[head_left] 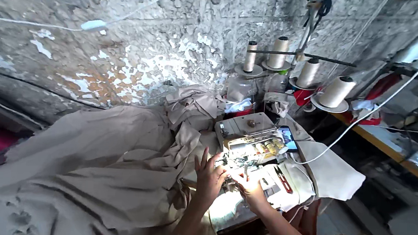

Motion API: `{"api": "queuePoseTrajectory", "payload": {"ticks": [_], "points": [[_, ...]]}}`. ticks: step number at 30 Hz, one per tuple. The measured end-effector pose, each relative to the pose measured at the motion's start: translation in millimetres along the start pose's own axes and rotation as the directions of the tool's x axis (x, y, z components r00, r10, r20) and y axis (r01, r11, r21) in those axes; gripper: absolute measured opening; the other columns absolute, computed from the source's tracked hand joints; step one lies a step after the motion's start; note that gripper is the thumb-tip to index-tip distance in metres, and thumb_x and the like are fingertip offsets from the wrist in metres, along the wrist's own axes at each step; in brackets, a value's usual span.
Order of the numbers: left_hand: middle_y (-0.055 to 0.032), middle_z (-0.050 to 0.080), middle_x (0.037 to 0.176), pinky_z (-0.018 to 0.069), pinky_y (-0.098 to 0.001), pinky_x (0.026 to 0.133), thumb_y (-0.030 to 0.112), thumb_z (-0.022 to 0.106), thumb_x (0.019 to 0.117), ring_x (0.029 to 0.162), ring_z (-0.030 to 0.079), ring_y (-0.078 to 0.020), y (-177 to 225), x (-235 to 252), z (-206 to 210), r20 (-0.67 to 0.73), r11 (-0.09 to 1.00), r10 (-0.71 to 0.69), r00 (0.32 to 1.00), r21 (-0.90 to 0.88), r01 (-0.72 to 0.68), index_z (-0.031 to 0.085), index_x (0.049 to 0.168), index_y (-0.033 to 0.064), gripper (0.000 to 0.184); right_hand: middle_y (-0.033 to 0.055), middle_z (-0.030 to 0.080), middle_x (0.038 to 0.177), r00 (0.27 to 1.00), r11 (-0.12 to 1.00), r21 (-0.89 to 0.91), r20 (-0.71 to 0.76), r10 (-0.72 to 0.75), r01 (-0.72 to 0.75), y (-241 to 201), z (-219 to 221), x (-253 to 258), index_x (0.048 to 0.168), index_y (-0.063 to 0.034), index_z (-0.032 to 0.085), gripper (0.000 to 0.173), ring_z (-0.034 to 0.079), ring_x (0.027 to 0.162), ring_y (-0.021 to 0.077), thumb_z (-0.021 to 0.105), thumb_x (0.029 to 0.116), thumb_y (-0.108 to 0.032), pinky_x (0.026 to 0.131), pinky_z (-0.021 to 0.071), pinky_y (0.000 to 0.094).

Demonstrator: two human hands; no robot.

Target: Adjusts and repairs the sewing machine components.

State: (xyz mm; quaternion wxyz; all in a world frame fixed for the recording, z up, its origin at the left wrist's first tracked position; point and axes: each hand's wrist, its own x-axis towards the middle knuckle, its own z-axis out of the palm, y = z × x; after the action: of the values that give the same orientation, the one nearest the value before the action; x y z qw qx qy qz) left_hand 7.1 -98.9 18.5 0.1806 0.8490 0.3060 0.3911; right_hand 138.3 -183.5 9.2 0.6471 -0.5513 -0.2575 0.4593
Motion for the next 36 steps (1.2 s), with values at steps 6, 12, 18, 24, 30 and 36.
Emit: {"api": "queuePoseTrajectory", "payload": {"ticks": [6,12,18,24,30,36], "points": [[-0.0183,0.070,0.126,0.0210,-0.0826,0.107,0.015,0.071,0.0866,0.133,0.049,-0.0571,-1,-1,2,-0.058,0.986,0.081,0.995,0.148,-0.072,0.073,0.079,0.0034,0.014,-0.0025,0.062,0.069,0.999,1.000,-0.002,0.039,0.026,-0.025,-1,0,-2,0.094,-0.0008,0.066,0.003,0.045,0.048,-0.0012,0.065,0.0957,-0.002,0.046,0.0375,0.0152],[-0.0174,0.069,0.128,0.0199,-0.0800,0.109,0.019,0.065,0.0940,0.139,0.043,-0.0559,-14,5,-12,-0.063,0.988,0.056,0.996,0.148,-0.046,0.074,0.084,0.0032,0.021,-0.0030,0.065,0.074,0.992,0.983,-0.137,0.043,-0.117,0.122,4,8,3,0.093,0.0017,0.068,0.003,0.056,0.060,-0.0020,0.068,0.0936,-0.001,0.059,0.0481,0.0152],[-0.0181,0.067,0.129,0.0174,-0.0752,0.116,0.016,0.072,0.0916,0.144,0.039,-0.0511,-40,20,-37,-0.012,0.995,0.078,0.997,0.061,-0.077,0.073,0.081,0.0032,0.017,0.0155,0.074,0.115,0.883,0.751,-0.465,0.226,-0.412,0.469,19,-4,8,0.116,0.0082,0.071,0.025,0.069,0.107,0.0078,0.061,0.0974,-0.007,0.097,0.0532,0.0223],[-0.0156,0.066,0.133,0.0147,-0.0672,0.122,0.019,0.071,0.0949,0.149,0.034,-0.0426,-63,36,-53,0.318,0.996,0.040,0.947,-0.088,-0.012,0.078,0.088,0.0048,0.017,-0.0057,0.073,0.086,0.955,0.851,-0.451,0.006,-0.298,0.268,-7,-46,-23,0.107,0.0083,0.062,0.053,0.071,0.080,0.0019,0.030,0.1095,-0.034,0.079,0.0601,0.0249],[-0.0173,0.067,0.130,0.0195,-0.0688,0.118,0.021,0.071,0.0950,0.146,0.037,-0.0448,-95,46,-45,0.270,0.948,0.102,0.957,-0.319,-0.011,0.078,0.085,0.0040,0.021,-0.0035,0.073,0.068,0.990,0.901,-0.423,-0.138,0.037,-0.092,-41,-54,-37,0.086,-0.0123,0.063,0.073,0.058,0.044,0.0006,0.002,0.1095,-0.046,0.039,0.0443,0.0156],[-0.0217,0.068,0.124,0.0255,-0.0587,0.121,0.013,0.072,0.0926,0.141,0.044,-0.0451,-120,36,-31,0.211,0.882,0.150,0.966,-0.470,-0.035,0.078,0.084,0.0008,0.016,0.0042,0.079,0.090,0.996,0.966,-0.247,0.021,0.081,-0.074,-52,-47,-39,0.105,-0.0161,0.074,0.019,0.073,0.069,0.0081,0.055,0.1015,-0.016,0.061,0.0593,0.0205]]}}
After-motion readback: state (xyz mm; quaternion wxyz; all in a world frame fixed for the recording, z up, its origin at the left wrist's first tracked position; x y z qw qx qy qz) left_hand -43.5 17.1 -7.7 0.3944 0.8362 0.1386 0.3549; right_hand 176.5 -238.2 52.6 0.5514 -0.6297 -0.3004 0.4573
